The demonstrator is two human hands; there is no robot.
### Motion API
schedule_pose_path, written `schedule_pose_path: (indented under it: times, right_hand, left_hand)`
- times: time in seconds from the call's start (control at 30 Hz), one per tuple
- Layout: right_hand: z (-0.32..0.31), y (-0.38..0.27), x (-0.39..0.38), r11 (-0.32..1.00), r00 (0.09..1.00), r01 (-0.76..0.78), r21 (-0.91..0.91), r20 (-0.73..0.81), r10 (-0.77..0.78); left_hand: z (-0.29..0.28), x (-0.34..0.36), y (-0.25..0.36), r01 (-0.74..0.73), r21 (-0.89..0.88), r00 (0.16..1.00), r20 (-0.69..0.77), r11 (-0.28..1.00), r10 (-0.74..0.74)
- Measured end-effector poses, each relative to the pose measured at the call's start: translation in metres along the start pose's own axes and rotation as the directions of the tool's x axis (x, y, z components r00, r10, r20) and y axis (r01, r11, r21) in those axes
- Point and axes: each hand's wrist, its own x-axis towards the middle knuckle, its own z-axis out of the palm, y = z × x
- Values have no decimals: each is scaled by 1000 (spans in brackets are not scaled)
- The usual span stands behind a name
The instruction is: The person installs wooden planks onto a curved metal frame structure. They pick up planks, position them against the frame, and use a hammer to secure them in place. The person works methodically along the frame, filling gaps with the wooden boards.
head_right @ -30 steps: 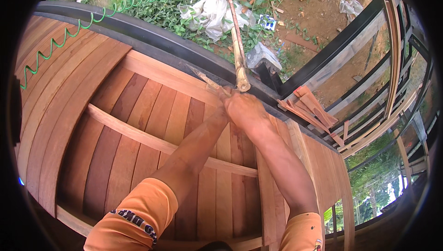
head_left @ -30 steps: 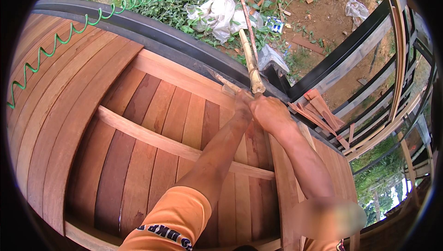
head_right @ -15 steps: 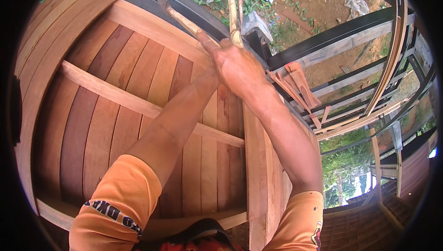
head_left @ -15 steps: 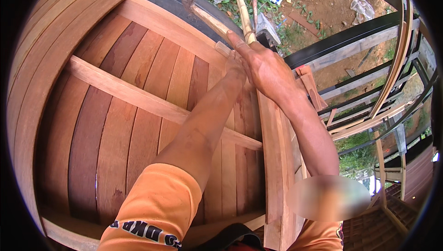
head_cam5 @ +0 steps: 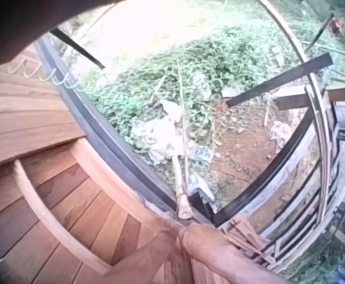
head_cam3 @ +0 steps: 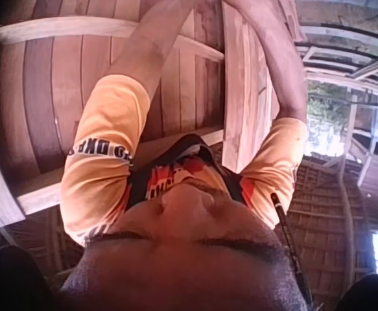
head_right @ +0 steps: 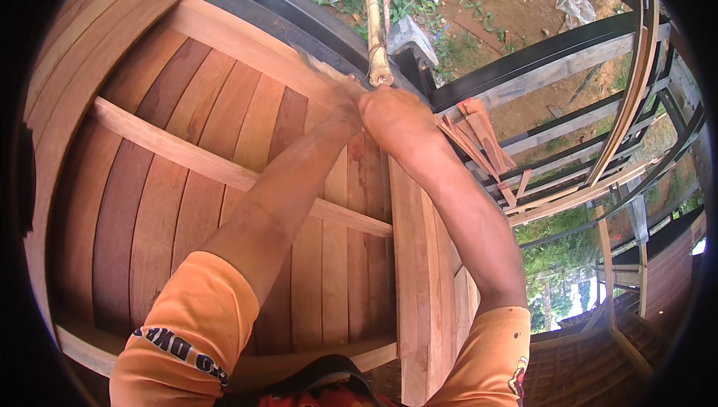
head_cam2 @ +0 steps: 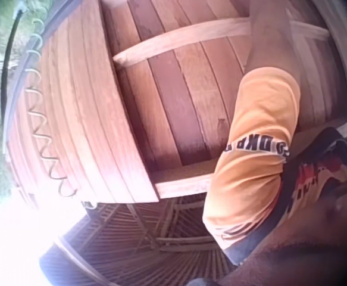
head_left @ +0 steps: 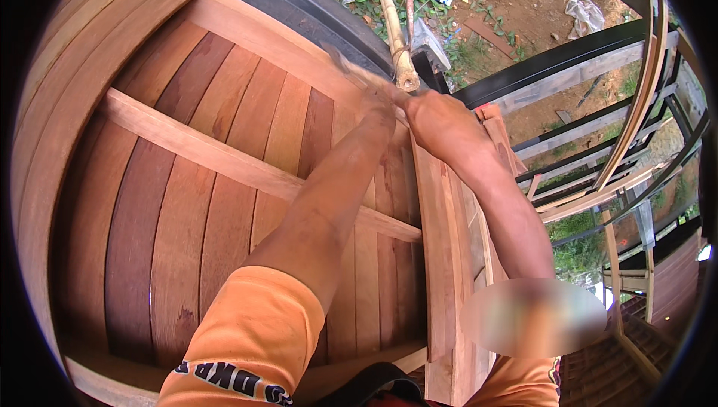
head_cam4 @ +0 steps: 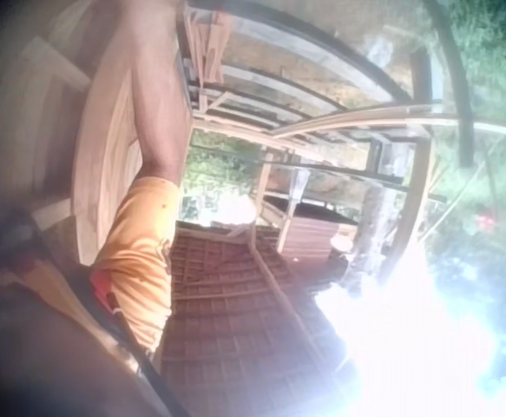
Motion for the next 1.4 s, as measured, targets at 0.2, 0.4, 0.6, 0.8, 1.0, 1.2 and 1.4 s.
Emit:
schedule_pose_path:
  times: [0.2,0.4,0.6,0.8,1.0,1.2,1.4]
  right_hand:
    - [-21,34,-15,962,986,14,272,-166,33]
    - [41,79,-113,569,761,-221,792,-225,609]
    - [176,125,-177,558,802,-534,635,171,572]
    - [190,123,-172,569,728,-440,695,-95,679]
    - [178,129,-154,547,771,-637,543,454,446]
    - [197,113,-168,587,797,-461,665,19,604]
    - [215,133,-176,603,861,-418,679,85,501]
  left_hand:
    - [-55,-94,-6,42,186,998,-59,982,-32]
    - [-66,-106,-10,-9,164,999,-43,986,17]
    - [-68,-105,-12,-22,180,998,-53,983,32]
    - [-66,-102,-14,-24,213,995,-87,977,43]
    - [-71,-107,-11,-30,217,998,-47,976,41]
    - [-62,-100,-12,-21,174,993,-107,984,40]
    - [-67,-104,-11,-18,201,997,-69,979,33]
